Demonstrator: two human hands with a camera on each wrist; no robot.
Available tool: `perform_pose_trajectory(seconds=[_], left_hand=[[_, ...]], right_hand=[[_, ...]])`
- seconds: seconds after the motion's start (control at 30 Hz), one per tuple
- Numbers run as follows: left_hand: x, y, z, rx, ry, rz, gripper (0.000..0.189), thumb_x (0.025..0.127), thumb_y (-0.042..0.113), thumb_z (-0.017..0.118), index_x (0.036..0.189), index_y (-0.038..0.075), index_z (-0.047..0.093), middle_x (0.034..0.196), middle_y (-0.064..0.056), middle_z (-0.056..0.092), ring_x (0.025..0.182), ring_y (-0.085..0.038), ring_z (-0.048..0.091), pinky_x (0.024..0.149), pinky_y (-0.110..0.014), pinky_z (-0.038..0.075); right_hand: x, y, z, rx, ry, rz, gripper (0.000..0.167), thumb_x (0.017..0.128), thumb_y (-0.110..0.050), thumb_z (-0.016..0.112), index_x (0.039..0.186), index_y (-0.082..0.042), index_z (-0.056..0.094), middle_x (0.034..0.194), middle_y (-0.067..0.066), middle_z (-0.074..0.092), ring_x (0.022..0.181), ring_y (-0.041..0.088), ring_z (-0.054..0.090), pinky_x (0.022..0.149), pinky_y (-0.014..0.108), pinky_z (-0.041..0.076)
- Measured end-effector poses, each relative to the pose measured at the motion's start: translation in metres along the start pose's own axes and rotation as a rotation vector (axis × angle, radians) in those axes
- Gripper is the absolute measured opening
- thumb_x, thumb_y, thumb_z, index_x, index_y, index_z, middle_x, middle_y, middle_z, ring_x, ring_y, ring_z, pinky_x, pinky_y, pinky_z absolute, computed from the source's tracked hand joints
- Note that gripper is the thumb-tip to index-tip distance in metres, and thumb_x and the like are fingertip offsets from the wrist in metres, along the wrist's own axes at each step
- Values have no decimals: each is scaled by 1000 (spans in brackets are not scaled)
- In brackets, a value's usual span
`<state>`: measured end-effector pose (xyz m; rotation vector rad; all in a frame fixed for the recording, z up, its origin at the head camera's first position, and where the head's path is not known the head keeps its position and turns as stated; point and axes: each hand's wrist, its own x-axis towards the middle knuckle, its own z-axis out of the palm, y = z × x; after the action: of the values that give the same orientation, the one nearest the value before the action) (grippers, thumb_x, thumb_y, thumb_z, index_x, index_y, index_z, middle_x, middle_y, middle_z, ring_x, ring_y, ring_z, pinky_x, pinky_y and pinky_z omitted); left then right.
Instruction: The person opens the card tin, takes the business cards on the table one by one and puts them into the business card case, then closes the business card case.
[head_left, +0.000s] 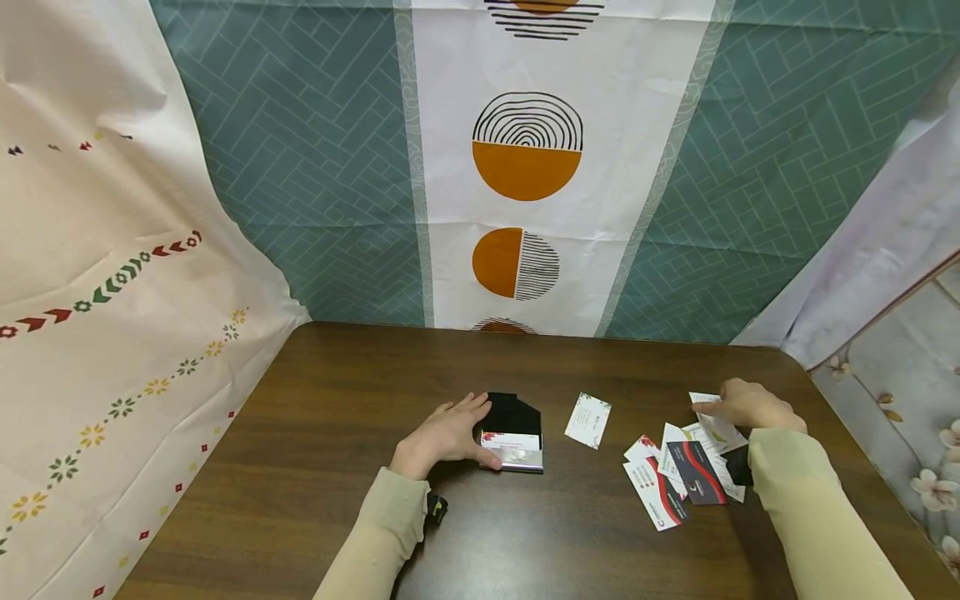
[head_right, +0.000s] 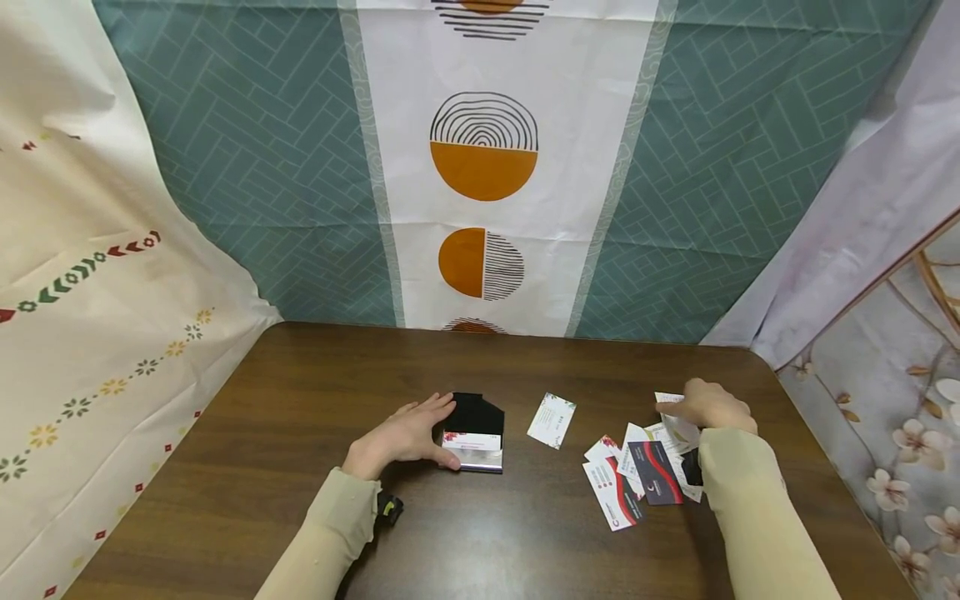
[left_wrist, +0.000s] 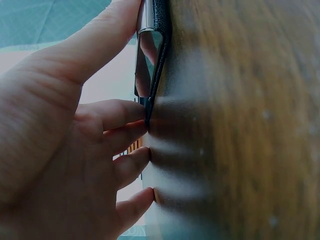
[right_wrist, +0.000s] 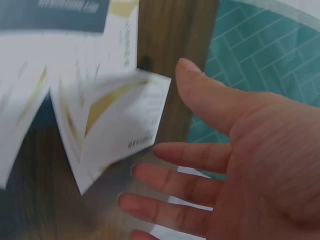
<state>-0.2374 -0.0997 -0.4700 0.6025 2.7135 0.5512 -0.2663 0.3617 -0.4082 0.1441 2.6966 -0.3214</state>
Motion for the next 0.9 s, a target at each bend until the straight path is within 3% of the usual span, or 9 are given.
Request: perform_pose_trajectory(seconds=[0.2, 0.37, 0.67, 0.8, 0.9], left_hand=[[0, -2, 4, 10, -6, -3, 106, 71, 61, 78, 153, 10, 35, 160, -4, 24, 147, -25, 16, 117, -48, 16], [1, -2, 3, 9, -4, -3, 105, 72, 61, 78, 153, 10, 34, 160, -3, 23, 148, -24, 15, 117, -48, 15], [1, 0, -1, -5, 4, 1, 104, 72, 59, 79, 152, 8, 36, 160, -5, 24, 147, -27, 16, 116, -49, 16], [1, 0, 0, 4, 4, -1, 104, 72, 60, 79, 152, 9, 36, 160, -5, 24, 147, -26, 16, 116, -49, 16], [1, 0, 0, 5, 1, -8, 104, 72, 59, 79, 152, 9, 36, 160, -4, 24, 147, -25, 16, 117, -48, 15]], right_hand=[[4, 5, 0, -9, -14, 71, 80, 83, -67, 62, 109, 9, 56, 107, 30, 57, 92, 44, 54, 73, 65, 43], [9, 7, 0, -19, -30, 84, 90, 82, -66, 65, 119, 15, 50, 113, 36, 54, 93, 44, 53, 75, 64, 45], [17, 15, 2, 22, -47, 79, 94, 79, -61, 71, 121, 20, 46, 117, 41, 51, 97, 46, 54, 77, 63, 47], [23, 27, 9, 58, -52, 45, 73, 81, -56, 71, 95, 15, 59, 87, 24, 59, 79, 33, 55, 69, 47, 50], [27, 34, 14, 99, -54, -4, 59, 83, -51, 72, 79, 6, 59, 72, 9, 50, 68, 24, 49, 62, 36, 45]])
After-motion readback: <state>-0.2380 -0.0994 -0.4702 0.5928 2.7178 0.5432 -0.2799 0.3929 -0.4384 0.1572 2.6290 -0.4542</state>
